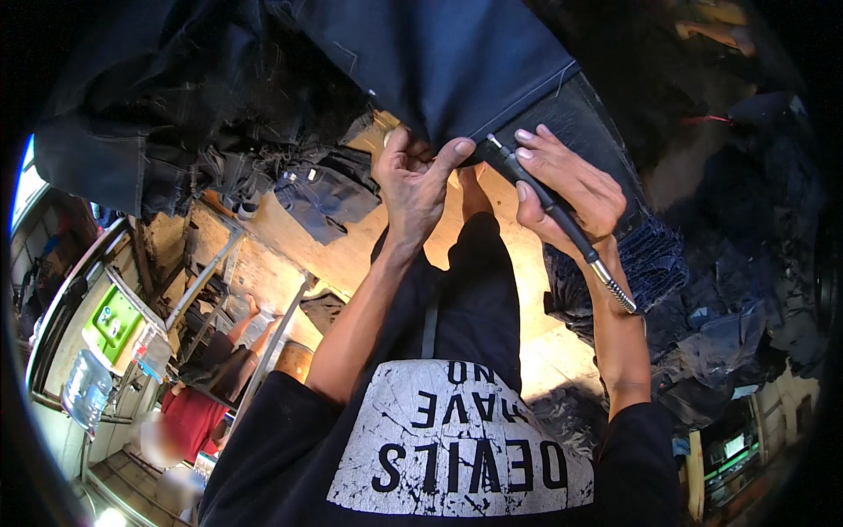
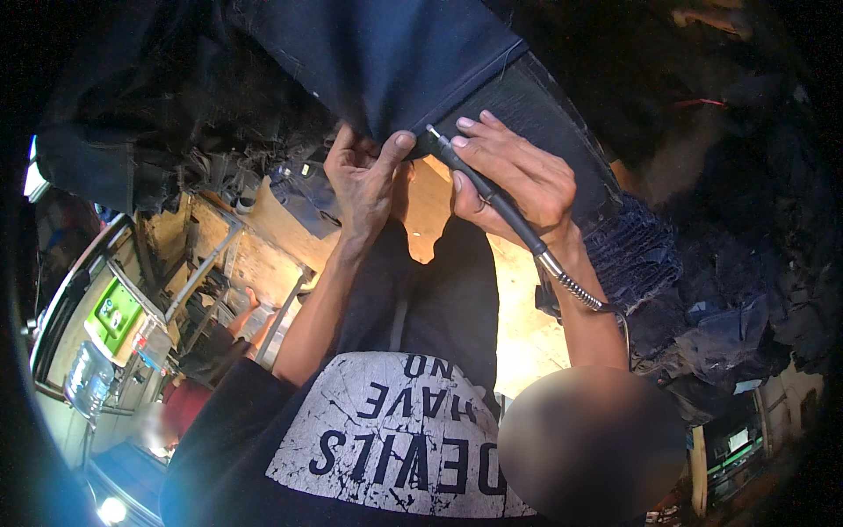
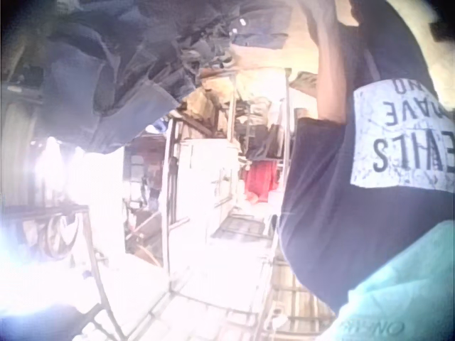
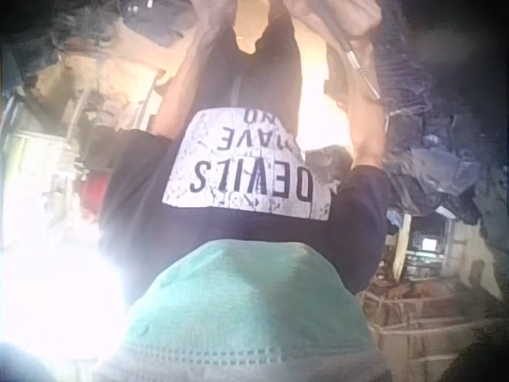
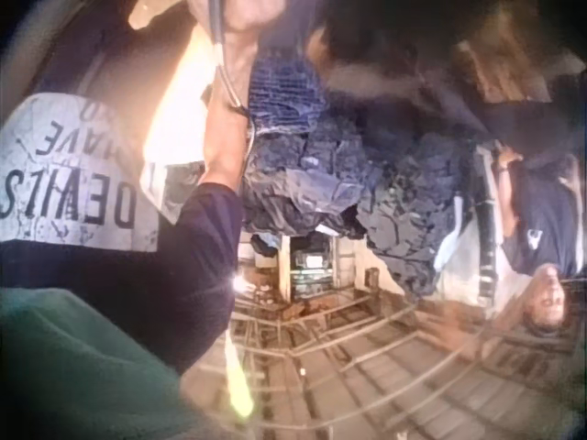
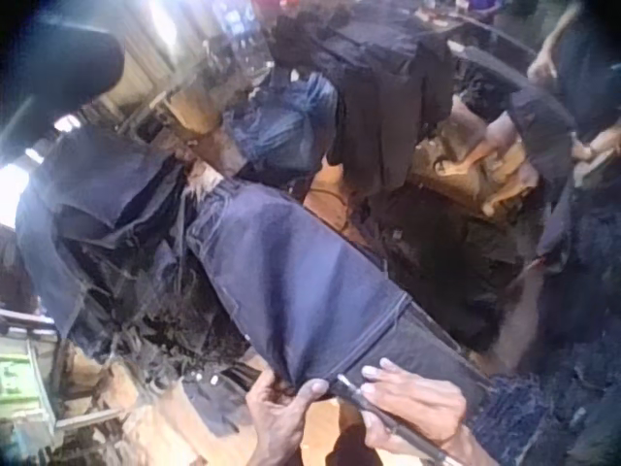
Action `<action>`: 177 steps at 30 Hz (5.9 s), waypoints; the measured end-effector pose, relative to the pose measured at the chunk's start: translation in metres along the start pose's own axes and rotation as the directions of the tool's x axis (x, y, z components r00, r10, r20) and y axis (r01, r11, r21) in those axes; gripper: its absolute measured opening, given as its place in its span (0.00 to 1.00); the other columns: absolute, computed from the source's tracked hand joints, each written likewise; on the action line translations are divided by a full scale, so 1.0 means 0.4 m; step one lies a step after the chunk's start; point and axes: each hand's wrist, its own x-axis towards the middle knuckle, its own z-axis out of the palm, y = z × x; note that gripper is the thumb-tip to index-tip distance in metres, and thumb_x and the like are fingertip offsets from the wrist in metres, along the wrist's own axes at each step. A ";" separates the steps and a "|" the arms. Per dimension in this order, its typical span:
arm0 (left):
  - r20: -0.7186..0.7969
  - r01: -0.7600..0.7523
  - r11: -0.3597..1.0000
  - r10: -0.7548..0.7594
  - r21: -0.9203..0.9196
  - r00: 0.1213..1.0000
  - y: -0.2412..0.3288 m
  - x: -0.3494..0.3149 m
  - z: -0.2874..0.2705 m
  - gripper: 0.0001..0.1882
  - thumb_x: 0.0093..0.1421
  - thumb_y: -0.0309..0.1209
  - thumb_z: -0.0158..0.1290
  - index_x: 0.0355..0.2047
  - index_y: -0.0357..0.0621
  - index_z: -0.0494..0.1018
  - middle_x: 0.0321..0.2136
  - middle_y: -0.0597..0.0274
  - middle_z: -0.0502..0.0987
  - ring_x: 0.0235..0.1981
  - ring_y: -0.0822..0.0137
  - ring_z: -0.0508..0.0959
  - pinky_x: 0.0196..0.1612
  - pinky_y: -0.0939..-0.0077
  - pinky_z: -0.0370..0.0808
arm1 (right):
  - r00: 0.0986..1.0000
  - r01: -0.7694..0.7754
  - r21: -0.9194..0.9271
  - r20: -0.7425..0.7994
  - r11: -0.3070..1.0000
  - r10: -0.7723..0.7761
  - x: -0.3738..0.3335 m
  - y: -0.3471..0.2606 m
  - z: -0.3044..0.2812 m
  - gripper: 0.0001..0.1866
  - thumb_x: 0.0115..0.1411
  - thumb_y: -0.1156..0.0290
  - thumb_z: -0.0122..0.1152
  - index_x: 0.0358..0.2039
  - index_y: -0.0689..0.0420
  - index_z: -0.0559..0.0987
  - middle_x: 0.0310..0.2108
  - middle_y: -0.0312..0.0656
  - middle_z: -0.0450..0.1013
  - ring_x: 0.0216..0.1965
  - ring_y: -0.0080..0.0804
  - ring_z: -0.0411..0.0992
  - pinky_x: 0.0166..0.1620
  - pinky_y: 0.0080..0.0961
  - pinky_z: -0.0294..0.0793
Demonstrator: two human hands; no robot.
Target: The person uses a handheld electric seam ripper to remove stitches from the seams and pockets of dark denim jeans. They repeatedly pick up jeans from a pile, position the tool along seams, and remove threads before placing the jeans back down.
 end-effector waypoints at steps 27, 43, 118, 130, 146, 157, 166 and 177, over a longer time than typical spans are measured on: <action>0.079 -0.065 0.994 0.072 -0.082 0.994 -0.042 -0.003 -0.022 0.14 0.62 0.24 0.72 0.41 0.38 0.75 0.27 0.72 0.78 0.28 0.83 0.76 0.34 0.88 0.72 | 1.000 0.007 -0.058 0.002 0.998 -0.007 -0.003 0.002 0.014 0.14 0.56 0.74 0.73 0.43 0.64 0.89 0.40 0.51 0.87 0.49 0.48 0.87 0.57 0.47 0.86; 0.121 -0.083 0.975 0.109 -0.206 0.987 -0.063 0.001 -0.030 0.15 0.63 0.22 0.70 0.45 0.35 0.74 0.35 0.61 0.84 0.36 0.77 0.83 0.44 0.82 0.82 | 0.998 -0.056 -0.074 -0.011 0.996 0.055 -0.009 0.000 0.005 0.14 0.57 0.76 0.70 0.44 0.65 0.88 0.44 0.55 0.86 0.51 0.51 0.85 0.60 0.49 0.83; 0.044 -0.042 0.977 0.033 0.208 0.998 -0.225 0.060 -0.030 0.13 0.66 0.19 0.59 0.51 0.35 0.82 0.47 0.63 0.86 0.47 0.71 0.82 0.51 0.73 0.76 | 0.996 -0.075 -0.087 -0.062 0.993 0.070 -0.025 0.041 -0.024 0.15 0.56 0.74 0.72 0.44 0.64 0.88 0.42 0.54 0.86 0.50 0.50 0.86 0.59 0.49 0.84; 0.057 -0.125 0.970 0.116 0.211 0.992 -0.225 0.065 -0.026 0.11 0.65 0.17 0.60 0.47 0.32 0.82 0.42 0.63 0.87 0.42 0.70 0.82 0.46 0.72 0.77 | 0.991 -0.101 -0.101 -0.095 0.990 0.092 -0.029 0.047 -0.026 0.15 0.56 0.75 0.71 0.45 0.64 0.89 0.43 0.54 0.86 0.50 0.52 0.86 0.59 0.51 0.84; -0.011 -0.077 0.975 0.081 0.208 0.997 -0.201 0.066 -0.004 0.10 0.61 0.18 0.64 0.43 0.31 0.82 0.43 0.59 0.87 0.47 0.71 0.83 0.56 0.71 0.77 | 0.979 -0.165 -0.107 -0.139 0.981 0.149 0.044 0.084 -0.029 0.16 0.53 0.70 0.83 0.43 0.53 0.88 0.45 0.41 0.87 0.55 0.45 0.80 0.60 0.43 0.76; -0.013 -0.223 0.972 0.224 0.070 0.974 -0.209 0.084 -0.005 0.06 0.57 0.18 0.64 0.36 0.33 0.81 0.31 0.61 0.84 0.31 0.76 0.80 0.33 0.76 0.76 | 0.996 -0.039 -0.138 -0.088 0.990 0.026 0.101 0.103 -0.013 0.13 0.54 0.89 0.73 0.37 0.59 0.83 0.35 0.44 0.85 0.39 0.43 0.81 0.45 0.35 0.80; 0.023 -0.144 0.978 0.142 0.154 0.990 -0.193 0.084 -0.015 0.05 0.57 0.17 0.63 0.34 0.32 0.81 0.30 0.62 0.83 0.32 0.75 0.79 0.34 0.75 0.75 | 0.794 -0.383 -0.127 -0.552 0.915 0.255 0.165 0.165 -0.126 0.11 0.65 0.77 0.74 0.46 0.57 0.83 0.44 0.44 0.85 0.47 0.33 0.82 0.54 0.32 0.80; 0.047 -0.158 0.973 0.152 0.167 0.987 -0.250 0.100 -0.027 0.09 0.57 0.12 0.61 0.39 0.32 0.81 0.32 0.63 0.85 0.35 0.76 0.81 0.37 0.77 0.77 | 0.951 -0.250 0.094 -0.163 0.964 0.263 -0.015 0.024 -0.045 0.16 0.63 0.72 0.68 0.50 0.63 0.85 0.45 0.56 0.84 0.49 0.47 0.85 0.57 0.43 0.83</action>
